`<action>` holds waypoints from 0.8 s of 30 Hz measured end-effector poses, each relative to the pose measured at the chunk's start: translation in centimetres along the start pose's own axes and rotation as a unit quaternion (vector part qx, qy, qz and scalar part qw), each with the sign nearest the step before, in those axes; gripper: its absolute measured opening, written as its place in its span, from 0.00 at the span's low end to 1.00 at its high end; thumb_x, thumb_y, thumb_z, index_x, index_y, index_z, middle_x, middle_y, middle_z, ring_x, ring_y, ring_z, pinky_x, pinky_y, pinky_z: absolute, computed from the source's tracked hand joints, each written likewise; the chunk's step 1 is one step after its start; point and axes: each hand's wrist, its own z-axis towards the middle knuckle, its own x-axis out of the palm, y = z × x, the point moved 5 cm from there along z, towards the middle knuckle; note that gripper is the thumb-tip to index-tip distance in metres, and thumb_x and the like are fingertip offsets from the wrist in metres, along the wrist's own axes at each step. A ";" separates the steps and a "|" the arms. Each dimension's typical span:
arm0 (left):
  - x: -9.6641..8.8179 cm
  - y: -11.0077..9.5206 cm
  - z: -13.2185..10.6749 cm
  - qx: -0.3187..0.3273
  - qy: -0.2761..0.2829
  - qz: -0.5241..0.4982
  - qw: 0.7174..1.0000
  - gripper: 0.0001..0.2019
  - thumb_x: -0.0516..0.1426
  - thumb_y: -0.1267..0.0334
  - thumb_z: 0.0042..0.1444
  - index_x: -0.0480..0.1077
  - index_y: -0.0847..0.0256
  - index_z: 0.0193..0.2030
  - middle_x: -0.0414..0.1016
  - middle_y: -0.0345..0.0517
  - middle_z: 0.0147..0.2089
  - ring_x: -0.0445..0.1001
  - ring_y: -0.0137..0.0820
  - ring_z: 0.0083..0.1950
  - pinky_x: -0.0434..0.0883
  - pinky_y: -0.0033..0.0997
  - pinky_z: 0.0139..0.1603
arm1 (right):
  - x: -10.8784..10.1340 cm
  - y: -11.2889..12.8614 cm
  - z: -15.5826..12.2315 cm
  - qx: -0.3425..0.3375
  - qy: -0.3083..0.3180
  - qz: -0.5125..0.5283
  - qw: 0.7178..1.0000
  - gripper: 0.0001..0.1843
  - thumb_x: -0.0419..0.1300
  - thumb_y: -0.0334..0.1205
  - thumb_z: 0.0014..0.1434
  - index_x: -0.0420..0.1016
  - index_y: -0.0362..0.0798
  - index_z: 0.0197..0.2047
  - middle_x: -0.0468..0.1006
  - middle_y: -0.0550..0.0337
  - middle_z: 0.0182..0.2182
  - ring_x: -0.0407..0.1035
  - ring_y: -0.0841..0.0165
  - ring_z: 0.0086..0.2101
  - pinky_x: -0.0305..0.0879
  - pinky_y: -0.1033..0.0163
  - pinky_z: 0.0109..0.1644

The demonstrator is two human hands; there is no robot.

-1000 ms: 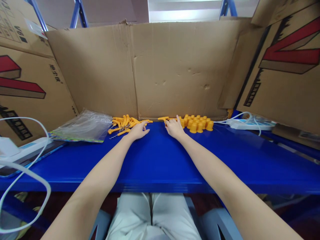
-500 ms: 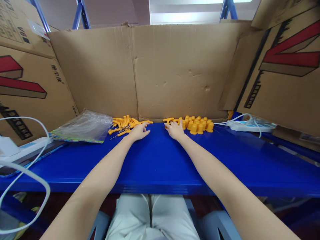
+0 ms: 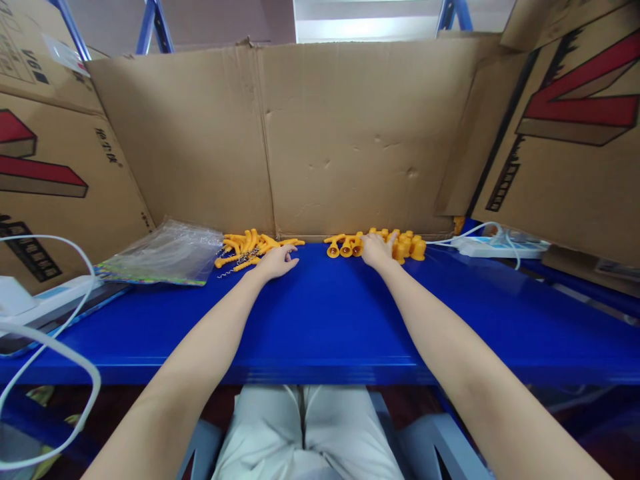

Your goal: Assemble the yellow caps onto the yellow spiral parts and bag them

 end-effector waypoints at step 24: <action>-1.5 2.1 -1.2 -0.136 -0.017 0.173 0.975 0.16 0.52 0.63 0.53 0.72 0.58 0.48 0.69 0.56 0.54 0.63 0.51 0.58 0.61 0.56 0.54 | -1.8 7.1 -1.9 -0.071 0.136 0.070 0.986 0.21 0.54 0.46 0.60 0.70 0.40 0.51 0.76 0.43 0.45 0.70 0.57 0.46 0.63 0.59 0.45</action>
